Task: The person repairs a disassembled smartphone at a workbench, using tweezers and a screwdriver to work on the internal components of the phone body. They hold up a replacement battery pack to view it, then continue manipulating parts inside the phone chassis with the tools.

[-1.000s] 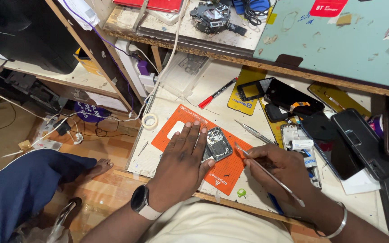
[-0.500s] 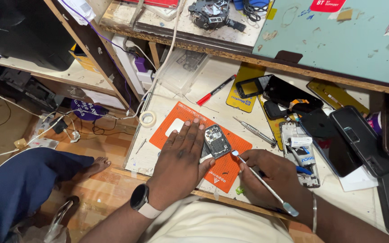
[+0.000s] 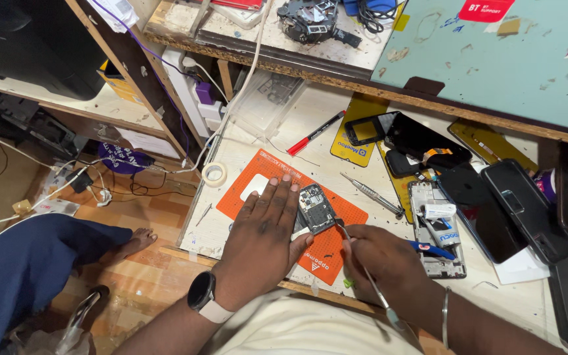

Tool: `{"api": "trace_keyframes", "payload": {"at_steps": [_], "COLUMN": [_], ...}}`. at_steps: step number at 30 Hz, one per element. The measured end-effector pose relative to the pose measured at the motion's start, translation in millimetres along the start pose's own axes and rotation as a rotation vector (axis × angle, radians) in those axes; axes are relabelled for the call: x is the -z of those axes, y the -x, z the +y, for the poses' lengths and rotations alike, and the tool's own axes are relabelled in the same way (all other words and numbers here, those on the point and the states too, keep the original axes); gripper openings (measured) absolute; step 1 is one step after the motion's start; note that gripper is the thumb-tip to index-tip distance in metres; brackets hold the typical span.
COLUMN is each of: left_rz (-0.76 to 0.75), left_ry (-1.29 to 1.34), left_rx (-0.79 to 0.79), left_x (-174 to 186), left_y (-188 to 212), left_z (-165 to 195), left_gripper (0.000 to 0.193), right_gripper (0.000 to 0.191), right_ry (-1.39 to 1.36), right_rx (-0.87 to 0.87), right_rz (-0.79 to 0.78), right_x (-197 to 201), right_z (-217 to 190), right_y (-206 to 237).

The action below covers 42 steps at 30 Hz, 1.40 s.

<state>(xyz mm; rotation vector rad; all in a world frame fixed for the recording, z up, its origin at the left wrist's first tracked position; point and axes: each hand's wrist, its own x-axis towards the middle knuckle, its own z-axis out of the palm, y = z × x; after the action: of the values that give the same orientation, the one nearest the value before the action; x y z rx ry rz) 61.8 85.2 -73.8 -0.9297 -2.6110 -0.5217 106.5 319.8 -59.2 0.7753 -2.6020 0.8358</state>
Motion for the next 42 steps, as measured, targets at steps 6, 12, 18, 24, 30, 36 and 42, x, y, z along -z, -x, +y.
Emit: {"api": "trace_keyframes", "payload": {"at_steps": [6,12,18,24,30,36,42], "left_rz": [0.004,0.006,0.002,-0.003,-0.002,0.01,0.026], "left_ry": [-0.005,-0.004,-0.004,0.007,-0.007,0.003,0.014], "left_rx": [-0.001,0.019,0.012,0.025,0.006,0.017,0.005], "left_x": [0.4,1.2,0.7,0.0,-0.9,-0.2,-0.8], "left_y": [-0.6,0.1,0.3,-0.4,-0.1,0.9,0.2], "left_z": [0.6,0.1,0.9,-0.7,0.3,-1.2,1.8], "left_gripper": [0.075,0.076,0.076,0.076,0.076,0.074,0.074], "right_gripper": [0.016,0.015,0.015,0.015,0.015,0.017,0.016], "right_ry": [0.036,0.048,0.032,0.073,0.042,0.09,0.047], "right_rx": [0.101,0.08,0.123,0.144,0.129,0.151,0.107], "right_rz": [-0.027,-0.02,-0.048,-0.077,-0.103,-0.033,-0.123], "right_x": [2.9,4.8,2.8,3.9,2.1,1.9,3.5], "right_z": [-1.0,-5.9,-5.5,-2.0,-0.4,-4.8,0.1], "right_y": [-4.5,-4.8,-10.1,-5.1,-7.6,-3.4,-7.5]}}
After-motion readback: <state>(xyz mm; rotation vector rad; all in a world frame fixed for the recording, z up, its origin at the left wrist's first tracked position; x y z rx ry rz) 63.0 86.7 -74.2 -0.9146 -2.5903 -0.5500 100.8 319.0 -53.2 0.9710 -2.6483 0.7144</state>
